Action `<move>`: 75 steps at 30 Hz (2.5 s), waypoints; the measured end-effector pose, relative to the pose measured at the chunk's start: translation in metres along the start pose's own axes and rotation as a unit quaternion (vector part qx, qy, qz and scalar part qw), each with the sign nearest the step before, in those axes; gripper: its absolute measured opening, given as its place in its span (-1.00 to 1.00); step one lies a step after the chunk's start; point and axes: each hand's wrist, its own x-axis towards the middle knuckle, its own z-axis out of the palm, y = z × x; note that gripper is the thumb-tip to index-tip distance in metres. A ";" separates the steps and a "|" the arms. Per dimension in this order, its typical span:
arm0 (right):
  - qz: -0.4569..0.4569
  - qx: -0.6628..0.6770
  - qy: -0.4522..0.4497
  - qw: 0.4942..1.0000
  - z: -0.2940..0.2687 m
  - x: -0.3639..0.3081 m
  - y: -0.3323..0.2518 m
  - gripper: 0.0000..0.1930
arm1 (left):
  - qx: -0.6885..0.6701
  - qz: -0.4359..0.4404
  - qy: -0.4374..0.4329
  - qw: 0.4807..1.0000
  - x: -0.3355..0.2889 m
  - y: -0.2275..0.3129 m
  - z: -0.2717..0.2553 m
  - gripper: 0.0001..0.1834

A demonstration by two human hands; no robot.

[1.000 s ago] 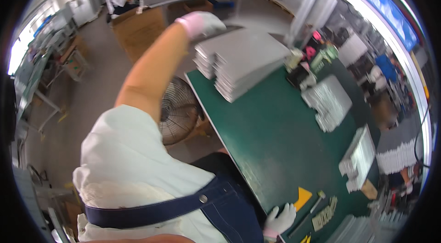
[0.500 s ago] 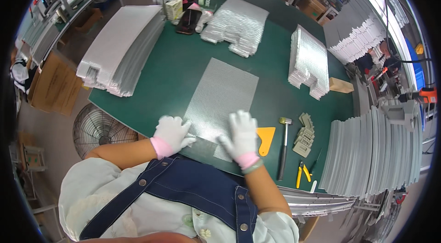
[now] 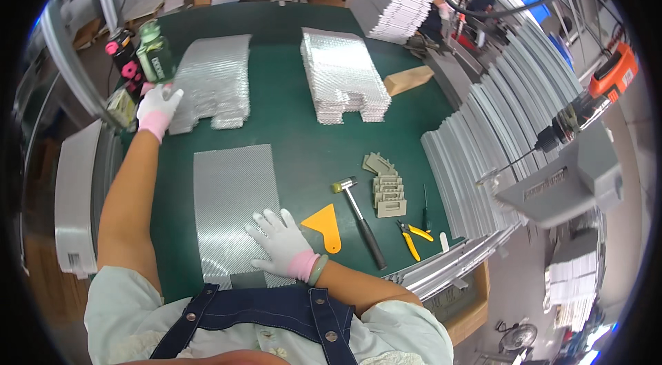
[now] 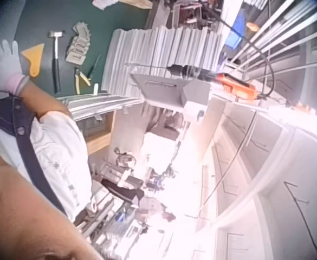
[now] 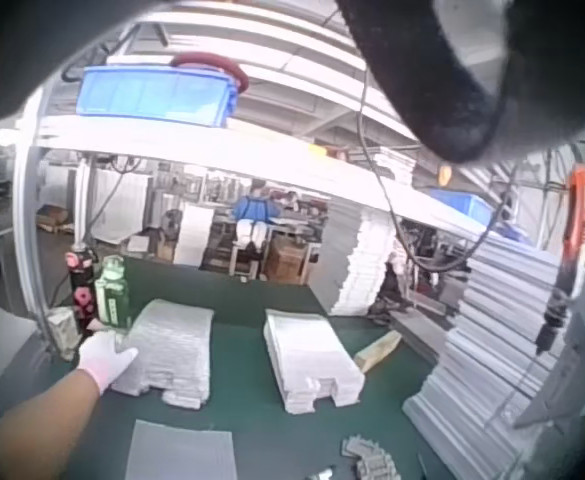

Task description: The person assembles air filters by placing a mesh sheet on a table, positioning a plastic component, and inserting metal frame pieces. They use a pneumatic tool to secure the frame and then stack the completed unit. The process is repeated for multiple units.

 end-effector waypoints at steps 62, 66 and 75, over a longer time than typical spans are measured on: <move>0.346 0.117 0.182 0.913 0.022 -0.066 -0.062 -0.24 | -0.188 0.017 -0.141 0.972 -0.373 -0.012 -0.077 -0.29; 0.338 0.059 0.147 0.928 0.032 -0.057 -0.048 -0.21 | -0.157 0.024 -0.136 0.978 -0.370 -0.012 -0.062 -0.29; 0.388 -0.015 0.015 0.921 0.029 -0.033 -0.048 -0.22 | -0.029 0.003 -0.220 0.975 -0.354 -0.012 -0.042 -0.35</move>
